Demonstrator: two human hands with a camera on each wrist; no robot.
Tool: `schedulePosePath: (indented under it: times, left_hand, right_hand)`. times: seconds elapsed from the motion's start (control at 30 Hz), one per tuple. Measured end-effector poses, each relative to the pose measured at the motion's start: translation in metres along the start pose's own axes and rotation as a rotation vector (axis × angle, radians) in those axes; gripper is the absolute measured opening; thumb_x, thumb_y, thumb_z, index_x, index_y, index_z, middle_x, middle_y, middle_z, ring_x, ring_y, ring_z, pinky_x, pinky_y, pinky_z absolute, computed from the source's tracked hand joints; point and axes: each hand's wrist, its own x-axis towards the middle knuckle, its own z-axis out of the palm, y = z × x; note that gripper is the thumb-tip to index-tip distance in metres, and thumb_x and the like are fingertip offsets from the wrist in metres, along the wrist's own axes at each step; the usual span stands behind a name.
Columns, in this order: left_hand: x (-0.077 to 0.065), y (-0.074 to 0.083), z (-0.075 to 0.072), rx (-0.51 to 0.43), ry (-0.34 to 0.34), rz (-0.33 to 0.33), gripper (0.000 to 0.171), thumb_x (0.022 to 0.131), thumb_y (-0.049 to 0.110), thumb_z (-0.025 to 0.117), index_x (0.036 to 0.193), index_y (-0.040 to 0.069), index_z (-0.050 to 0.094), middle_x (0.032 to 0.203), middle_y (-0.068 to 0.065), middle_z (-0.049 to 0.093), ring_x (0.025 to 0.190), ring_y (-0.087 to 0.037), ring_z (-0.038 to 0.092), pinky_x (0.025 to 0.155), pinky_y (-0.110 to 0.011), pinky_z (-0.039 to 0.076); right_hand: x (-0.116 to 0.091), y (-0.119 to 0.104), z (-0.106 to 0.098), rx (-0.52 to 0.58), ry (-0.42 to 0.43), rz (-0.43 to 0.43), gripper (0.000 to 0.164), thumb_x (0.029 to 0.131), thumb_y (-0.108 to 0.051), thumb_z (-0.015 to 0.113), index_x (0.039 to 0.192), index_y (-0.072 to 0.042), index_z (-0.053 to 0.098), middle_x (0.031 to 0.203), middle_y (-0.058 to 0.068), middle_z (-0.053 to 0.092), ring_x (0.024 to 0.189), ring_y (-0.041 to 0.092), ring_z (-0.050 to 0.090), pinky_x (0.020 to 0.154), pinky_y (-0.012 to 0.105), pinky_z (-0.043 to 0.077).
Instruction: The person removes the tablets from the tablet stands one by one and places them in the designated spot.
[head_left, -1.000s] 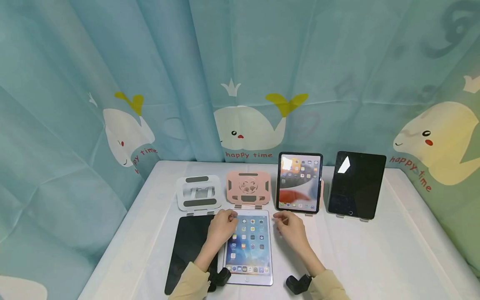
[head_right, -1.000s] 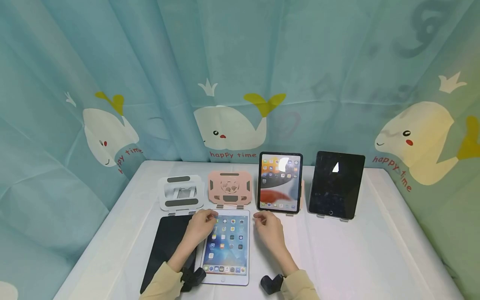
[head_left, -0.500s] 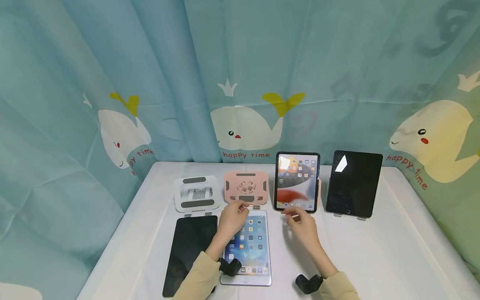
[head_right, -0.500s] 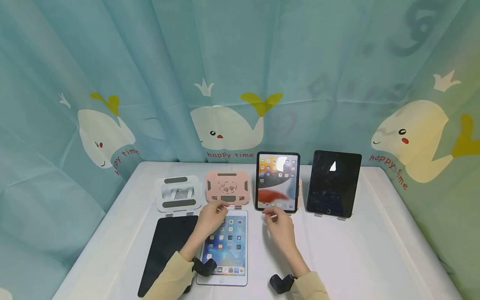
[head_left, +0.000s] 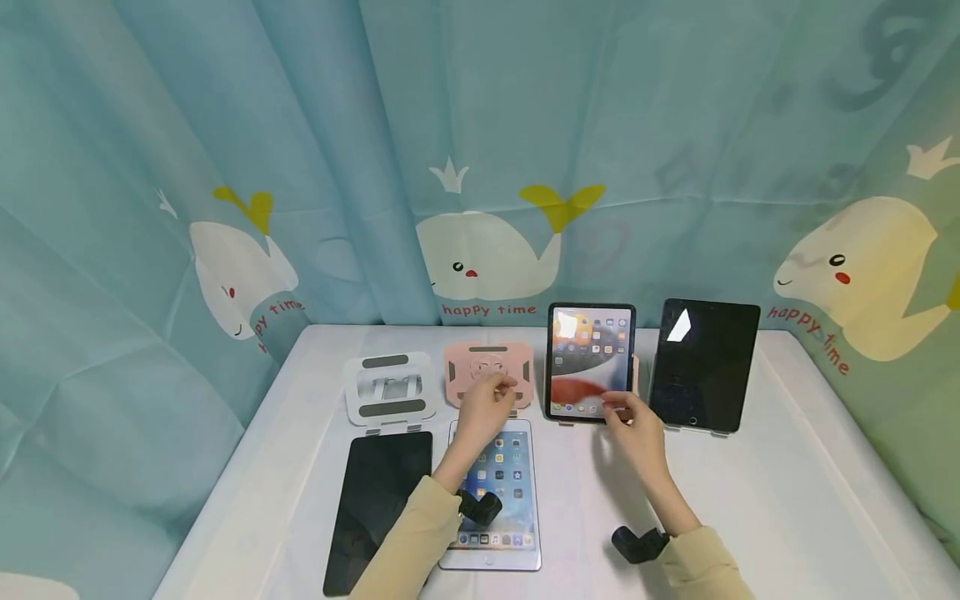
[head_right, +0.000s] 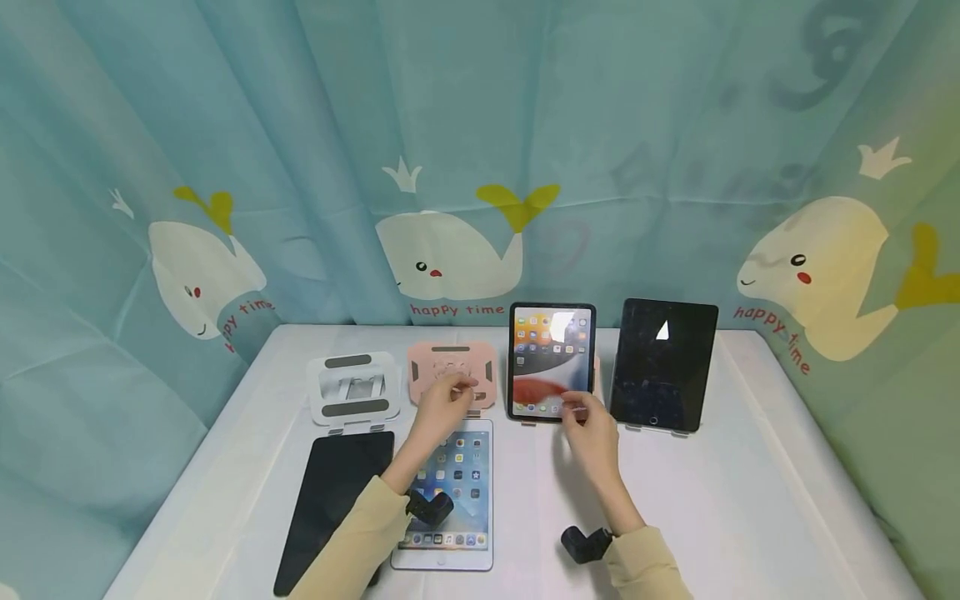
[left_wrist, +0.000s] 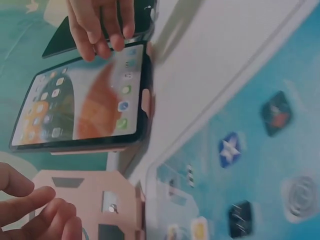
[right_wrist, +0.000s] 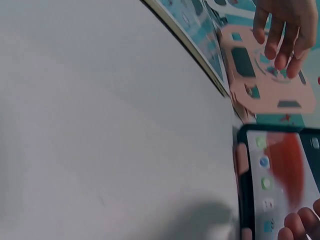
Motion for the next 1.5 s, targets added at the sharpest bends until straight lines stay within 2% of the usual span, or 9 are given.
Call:
schedulePosePath:
  times: [0.17, 0.3, 0.4, 0.53, 0.7, 0.97, 1.13, 1.3, 1.5]
  left_hand:
    - [0.012, 0.006, 0.004, -0.049, 0.015, -0.006, 0.022, 0.092, 0.013, 0.056, 0.108, 0.007, 0.069, 0.096, -0.006, 0.067, 0.071, -0.012, 0.054, 0.063, -0.023, 0.045]
    - [0.020, 0.011, 0.007, -0.069, 0.024, -0.001, 0.022, 0.093, 0.013, 0.056, 0.110, 0.006, 0.068, 0.098, -0.007, 0.067, 0.076, -0.014, 0.058, 0.067, -0.025, 0.048]
    - [0.025, 0.015, 0.009, -0.075, 0.028, 0.004, 0.022, 0.092, 0.012, 0.057, 0.111, 0.007, 0.068, 0.101, -0.007, 0.066, 0.084, -0.016, 0.061, 0.073, -0.027, 0.051]
    - [0.032, 0.022, 0.010, -0.072, 0.047, 0.031, 0.022, 0.091, 0.011, 0.057, 0.110, 0.007, 0.068, 0.103, -0.008, 0.066, 0.090, -0.020, 0.064, 0.078, -0.031, 0.053]
    - [0.041, 0.024, 0.010, -0.071, 0.059, 0.063, 0.022, 0.091, 0.010, 0.057, 0.111, 0.006, 0.068, 0.101, -0.009, 0.066, 0.090, -0.020, 0.064, 0.079, -0.030, 0.052]
    - [0.051, 0.030, 0.011, -0.075, 0.039, 0.051, 0.024, 0.093, 0.011, 0.055, 0.114, 0.008, 0.066, 0.099, -0.007, 0.064, 0.090, -0.018, 0.062, 0.080, -0.028, 0.051]
    - [0.057, 0.037, 0.013, -0.080, 0.024, 0.039, 0.027, 0.093, 0.010, 0.054, 0.118, 0.007, 0.064, 0.102, -0.007, 0.065, 0.092, -0.017, 0.062, 0.080, -0.026, 0.052]
    - [0.063, 0.044, 0.017, -0.081, 0.014, 0.034, 0.029, 0.093, 0.010, 0.055, 0.120, 0.006, 0.063, 0.104, -0.008, 0.065, 0.094, -0.019, 0.065, 0.076, -0.024, 0.053]
    - [0.070, 0.050, 0.022, -0.060, -0.003, 0.050, 0.032, 0.093, 0.008, 0.055, 0.124, 0.006, 0.060, 0.106, -0.010, 0.066, 0.096, -0.021, 0.066, 0.076, -0.025, 0.054]
  right_hand:
    - [0.015, 0.002, -0.007, -0.002, 0.068, 0.001, 0.021, 0.085, -0.003, 0.060, 0.105, -0.001, 0.068, 0.092, 0.017, 0.070, 0.073, 0.007, 0.060, 0.063, 0.013, 0.040]
    - [0.027, 0.002, -0.015, -0.019, 0.069, 0.013, 0.023, 0.088, -0.003, 0.058, 0.110, -0.001, 0.066, 0.102, 0.018, 0.070, 0.083, 0.018, 0.064, 0.067, 0.009, 0.039]
    - [0.036, 0.002, -0.019, -0.040, 0.075, 0.018, 0.025, 0.090, -0.004, 0.058, 0.113, -0.002, 0.065, 0.106, 0.017, 0.070, 0.083, 0.014, 0.063, 0.068, 0.010, 0.039]
    - [0.045, 0.001, -0.023, -0.051, 0.098, 0.013, 0.025, 0.090, -0.004, 0.056, 0.114, -0.002, 0.065, 0.106, 0.018, 0.069, 0.084, 0.019, 0.063, 0.067, 0.014, 0.038]
    - [0.053, 0.000, -0.023, -0.033, 0.115, 0.020, 0.026, 0.092, -0.005, 0.055, 0.116, -0.001, 0.063, 0.106, 0.019, 0.067, 0.090, 0.028, 0.063, 0.072, 0.023, 0.040]
    - [0.065, -0.012, -0.025, -0.003, 0.126, 0.002, 0.029, 0.094, -0.007, 0.053, 0.122, -0.001, 0.060, 0.118, 0.020, 0.063, 0.100, 0.034, 0.063, 0.083, 0.040, 0.047]
    - [0.076, -0.019, -0.026, -0.026, 0.125, -0.016, 0.033, 0.094, -0.009, 0.053, 0.126, -0.002, 0.057, 0.122, 0.020, 0.062, 0.106, 0.037, 0.061, 0.090, 0.050, 0.047]
    - [0.085, -0.022, -0.025, -0.047, 0.107, -0.019, 0.038, 0.095, -0.012, 0.052, 0.132, -0.002, 0.051, 0.125, 0.022, 0.060, 0.110, 0.039, 0.060, 0.093, 0.053, 0.045]
    - [0.091, -0.022, -0.023, -0.053, 0.091, 0.004, 0.042, 0.097, -0.013, 0.051, 0.137, -0.003, 0.046, 0.126, 0.023, 0.059, 0.112, 0.040, 0.059, 0.089, 0.053, 0.048]
